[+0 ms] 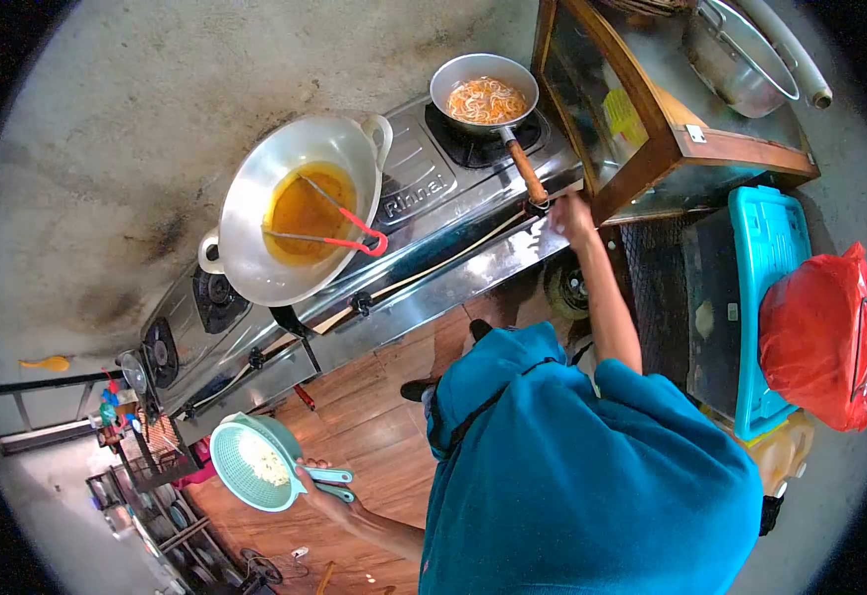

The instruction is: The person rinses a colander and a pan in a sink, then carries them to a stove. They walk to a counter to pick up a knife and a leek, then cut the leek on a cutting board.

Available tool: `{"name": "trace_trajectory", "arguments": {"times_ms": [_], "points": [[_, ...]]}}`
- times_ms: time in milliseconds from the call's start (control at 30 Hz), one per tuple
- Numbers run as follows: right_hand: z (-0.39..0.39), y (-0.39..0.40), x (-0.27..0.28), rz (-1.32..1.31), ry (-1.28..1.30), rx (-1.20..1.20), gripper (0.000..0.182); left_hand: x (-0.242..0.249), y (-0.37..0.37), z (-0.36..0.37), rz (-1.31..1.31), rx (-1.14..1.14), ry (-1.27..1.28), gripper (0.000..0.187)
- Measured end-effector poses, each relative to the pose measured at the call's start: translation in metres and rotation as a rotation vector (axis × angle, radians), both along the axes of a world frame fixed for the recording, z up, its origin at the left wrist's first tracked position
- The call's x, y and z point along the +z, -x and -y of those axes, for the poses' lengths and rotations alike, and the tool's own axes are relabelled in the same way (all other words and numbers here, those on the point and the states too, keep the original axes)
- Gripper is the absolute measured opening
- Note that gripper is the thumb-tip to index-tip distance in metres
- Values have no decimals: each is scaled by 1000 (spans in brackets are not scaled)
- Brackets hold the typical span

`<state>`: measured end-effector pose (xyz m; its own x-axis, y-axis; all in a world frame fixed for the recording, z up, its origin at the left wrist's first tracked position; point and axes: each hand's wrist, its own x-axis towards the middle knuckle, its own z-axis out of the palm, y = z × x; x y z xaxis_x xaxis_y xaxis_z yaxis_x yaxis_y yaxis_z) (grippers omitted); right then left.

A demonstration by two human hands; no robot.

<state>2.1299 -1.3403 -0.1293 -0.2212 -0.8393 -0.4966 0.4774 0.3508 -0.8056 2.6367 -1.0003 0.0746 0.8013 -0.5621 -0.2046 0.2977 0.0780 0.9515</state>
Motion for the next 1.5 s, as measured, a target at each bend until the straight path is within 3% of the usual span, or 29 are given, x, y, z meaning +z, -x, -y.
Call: {"name": "trace_trajectory", "arguments": {"times_ms": [67,167,333,467,533,600,667,733,800,833,967,1033,1100,1133,1167,1233,1267,1300,1333,1367,1400,1433,1500], "points": [[-33,-46,45,206,-394,-79,49,0,1,3,17,13,1,25],[-23,-49,-11,674,-119,-203,41,1,-2,-3,-17,8,19,25],[-10,-39,-44,886,1,-152,31,7,4,0,6,31,37,25],[-1,-46,-42,660,-2,-264,33,0,3,-3,-23,8,63,26],[-6,-53,-15,155,-54,-269,35,-9,-1,-4,-29,-3,70,27],[-10,-53,-12,1,-25,-249,38,-11,2,-3,-56,-20,87,27],[-9,-41,-21,-466,96,27,32,-16,2,-2,-79,-10,106,27],[-11,-40,-18,-529,120,41,41,-20,2,-3,-101,-12,114,27],[3,-22,-44,-761,62,136,44,-22,7,-1,-80,28,124,25],[-9,-37,-5,-615,30,119,52,-24,8,-3,-93,34,140,26],[-15,-45,14,-416,-140,-61,66,-20,21,-10,-112,63,115,23],[-24,-42,-13,-282,-111,-203,66,-25,23,-19,-122,92,123,23],[-45,-54,-37,-316,-126,-190,57,-29,25,-25,-125,106,122,24],[-55,-60,-54,-385,-188,-91,48,-26,28,-27,-122,137,134,24],[-69,-64,-68,-468,-118,192,44,-21,31,-28,-146,184,100,24],[-94,-106,-73,-535,288,526,37,-18,26,-37,-180,225,54,23],[-105,-123,-64,-451,153,577,34,-23,25,-43,-178,249,68,23],[-109,-137,-64,-736,2,737,32,-29,22,-51,-191,249,77,23],[-102,-150,-82,-956,229,1010,32,-28,19,-56,-202,256,82,23],[-100,-158,-97,-933,181,1131,30,-30,16,-64,-207,262,72,22],[-100,-182,-77,-909,130,1251,29,-32,10,-74,-200,296,71,22],[-98,-197,-69,-908,136,1269,29,-39,5,-82,-199,337,57,22],[-96,-210,-58,-791,6,838,30,-32,-7,-87,-217,337,42,23]]}}
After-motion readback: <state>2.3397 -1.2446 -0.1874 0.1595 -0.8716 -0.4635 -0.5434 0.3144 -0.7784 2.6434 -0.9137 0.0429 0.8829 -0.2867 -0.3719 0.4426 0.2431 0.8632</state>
